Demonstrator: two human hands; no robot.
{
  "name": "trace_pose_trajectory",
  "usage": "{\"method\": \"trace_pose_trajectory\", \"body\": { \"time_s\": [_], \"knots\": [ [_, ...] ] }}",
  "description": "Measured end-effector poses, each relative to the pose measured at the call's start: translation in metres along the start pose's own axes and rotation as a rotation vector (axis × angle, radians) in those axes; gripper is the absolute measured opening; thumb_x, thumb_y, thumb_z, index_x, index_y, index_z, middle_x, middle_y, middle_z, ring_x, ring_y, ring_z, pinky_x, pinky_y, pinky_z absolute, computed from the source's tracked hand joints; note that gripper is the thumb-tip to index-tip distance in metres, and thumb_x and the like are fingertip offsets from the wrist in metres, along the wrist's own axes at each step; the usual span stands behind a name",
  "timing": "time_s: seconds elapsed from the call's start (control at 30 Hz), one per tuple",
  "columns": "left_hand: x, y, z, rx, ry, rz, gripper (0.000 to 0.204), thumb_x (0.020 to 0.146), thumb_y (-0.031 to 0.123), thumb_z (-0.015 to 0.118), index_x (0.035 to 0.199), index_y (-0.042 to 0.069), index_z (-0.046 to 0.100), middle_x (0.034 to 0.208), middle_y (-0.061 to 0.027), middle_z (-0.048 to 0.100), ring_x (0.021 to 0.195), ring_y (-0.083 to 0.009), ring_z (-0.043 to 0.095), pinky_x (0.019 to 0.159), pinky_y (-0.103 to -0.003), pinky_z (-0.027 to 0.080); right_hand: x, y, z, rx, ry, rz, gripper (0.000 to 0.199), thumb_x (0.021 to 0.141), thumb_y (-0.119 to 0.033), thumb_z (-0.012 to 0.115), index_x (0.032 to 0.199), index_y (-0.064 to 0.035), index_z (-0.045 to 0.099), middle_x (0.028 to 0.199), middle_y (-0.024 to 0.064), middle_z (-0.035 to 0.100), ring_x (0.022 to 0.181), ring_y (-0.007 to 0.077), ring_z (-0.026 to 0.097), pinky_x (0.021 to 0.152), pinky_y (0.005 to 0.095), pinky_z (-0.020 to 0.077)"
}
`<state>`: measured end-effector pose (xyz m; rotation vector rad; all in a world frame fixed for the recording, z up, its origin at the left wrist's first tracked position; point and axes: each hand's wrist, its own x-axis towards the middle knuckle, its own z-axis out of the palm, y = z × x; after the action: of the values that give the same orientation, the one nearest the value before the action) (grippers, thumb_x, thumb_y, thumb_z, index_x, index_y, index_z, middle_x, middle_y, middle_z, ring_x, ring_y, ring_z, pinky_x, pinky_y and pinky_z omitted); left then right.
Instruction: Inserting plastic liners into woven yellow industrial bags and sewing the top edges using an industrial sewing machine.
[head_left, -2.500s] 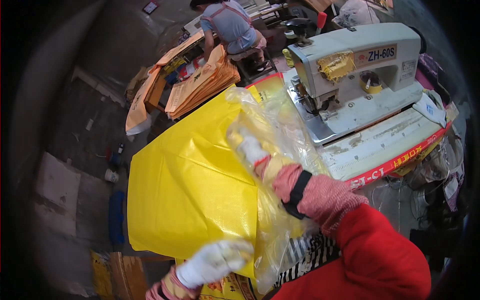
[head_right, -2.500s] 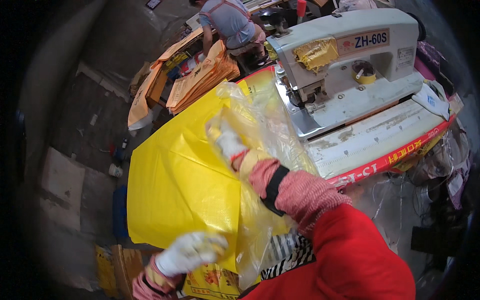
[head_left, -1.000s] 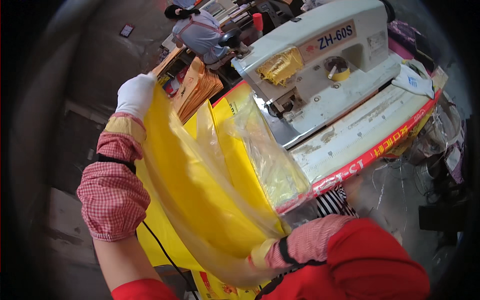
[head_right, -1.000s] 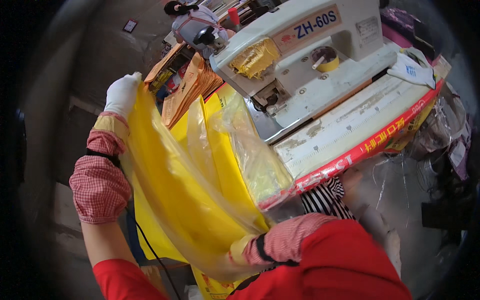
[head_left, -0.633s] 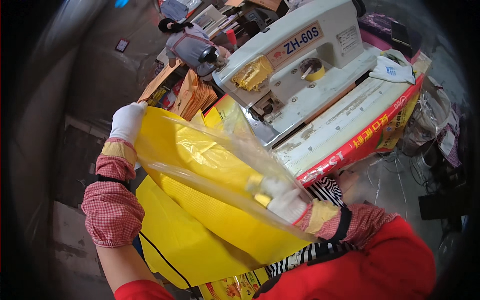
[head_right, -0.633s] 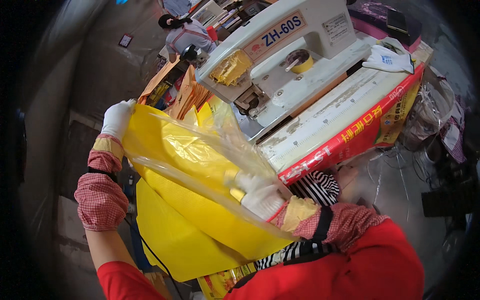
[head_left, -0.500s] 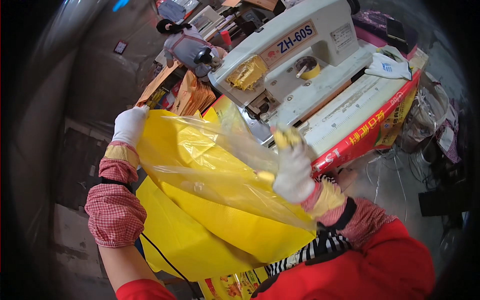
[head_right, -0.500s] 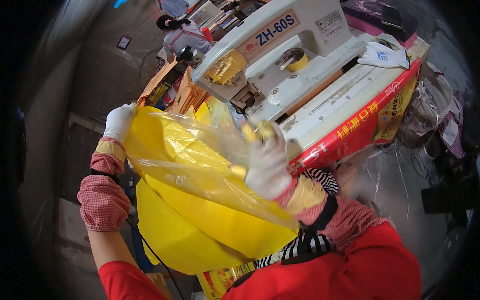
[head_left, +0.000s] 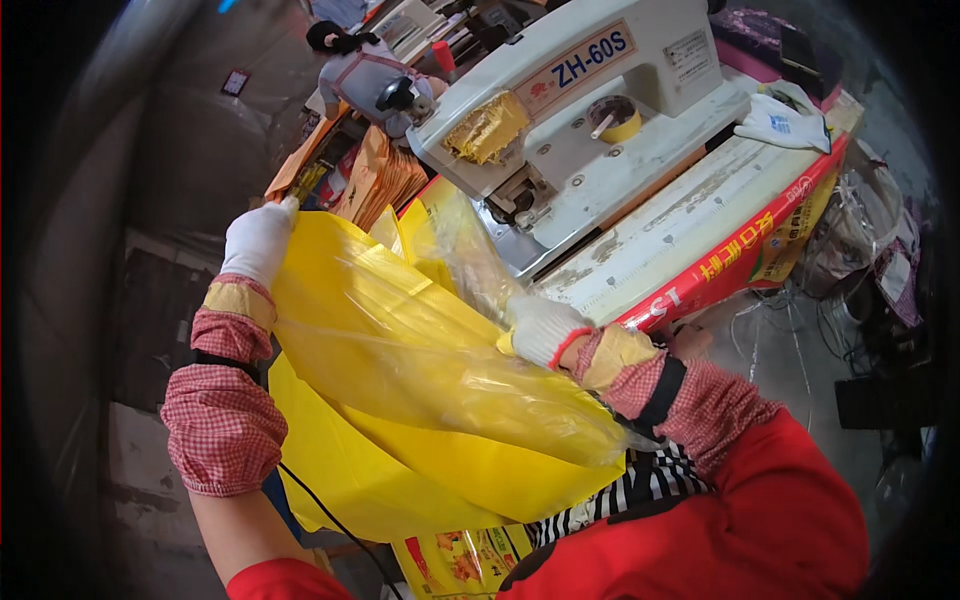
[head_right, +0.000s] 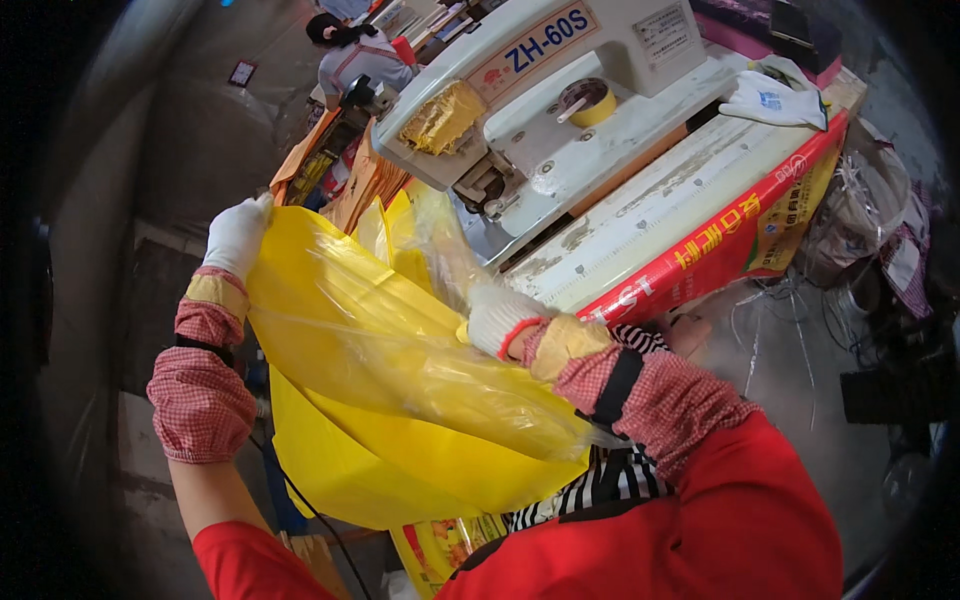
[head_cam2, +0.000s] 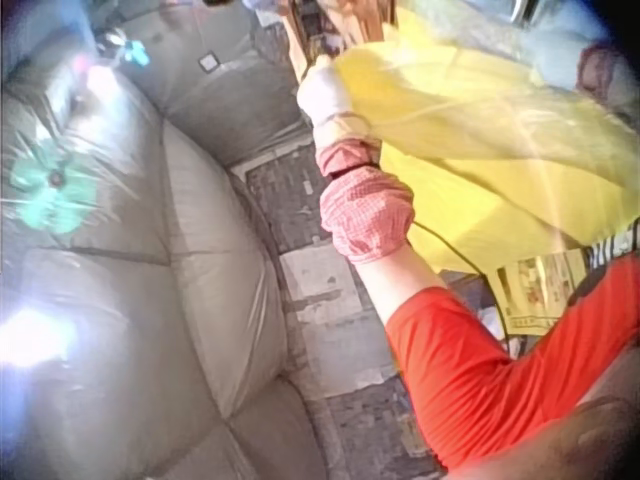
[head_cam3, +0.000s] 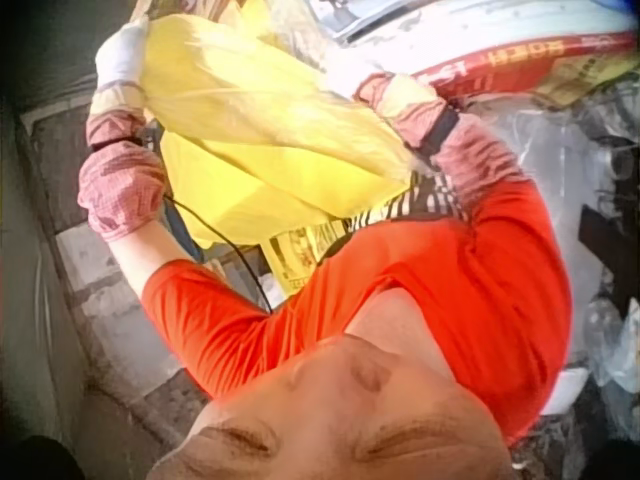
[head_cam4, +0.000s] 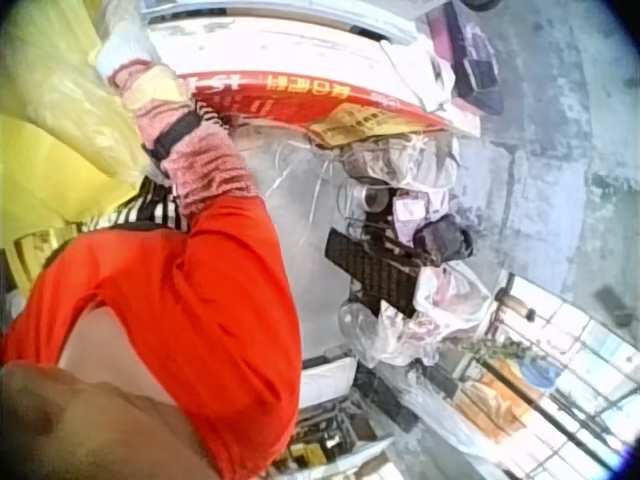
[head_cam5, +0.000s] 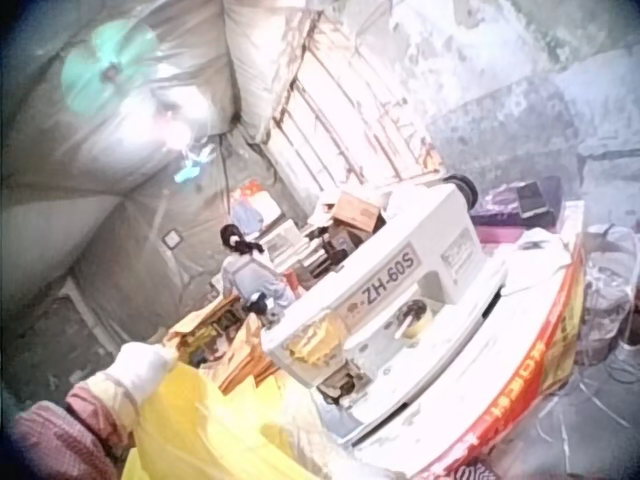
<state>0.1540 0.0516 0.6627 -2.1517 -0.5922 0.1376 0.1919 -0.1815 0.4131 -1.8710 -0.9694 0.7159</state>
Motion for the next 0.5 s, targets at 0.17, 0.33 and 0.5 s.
{"method": "trace_pose_trajectory", "body": {
  "time_s": [0.17, 0.33, 0.5],
  "knots": [
    [0.027, -0.03, 0.024, -0.351, -0.016, -0.136, 0.04, 0.087, 0.036, 0.037, 0.094, 0.003, 0.06, 0.091, -0.0184, 0.061, 0.094, -0.0339, 0.056, 0.08, -0.04, 0.041, 0.014, -0.012, -0.011, -0.266, -0.025, -0.165, 0.035, 0.071, -0.035, 0.06, 0.089, -0.0052, 0.061, 0.086, 0.0182, 0.061, 0.083, 0.0353, 0.058, 0.07, 0.0425, 0.0455],
    [0.086, -0.153, 0.091, 0.274, -0.112, 0.039, 0.017, 0.079, 0.017, 0.055, 0.087, 0.004, 0.062, 0.09, -0.0197, 0.061, 0.084, -0.0361, 0.059, 0.069, -0.039, 0.048, 0.011, -0.074, 0.052, 0.159, 0.084, -0.505, 0.031, 0.078, -0.03, 0.055, 0.097, -0.0056, 0.056, 0.087, 0.0197, 0.06, 0.085, 0.0347, 0.057, 0.073, 0.0417, 0.0445],
    [0.087, 0.172, 0.112, -0.327, 0.377, -0.157, 0.011, 0.08, 0.016, 0.047, 0.087, 0.013, 0.055, 0.078, -0.0063, 0.06, 0.067, -0.022, 0.064, 0.051, -0.034, 0.05, -0.028, -0.036, -0.005, 0.231, -0.083, -0.202, 0.029, 0.08, -0.029, 0.052, 0.097, -0.0056, 0.056, 0.094, 0.0191, 0.059, 0.088, 0.0341, 0.057, 0.075, 0.04, 0.045]
  ]
}}
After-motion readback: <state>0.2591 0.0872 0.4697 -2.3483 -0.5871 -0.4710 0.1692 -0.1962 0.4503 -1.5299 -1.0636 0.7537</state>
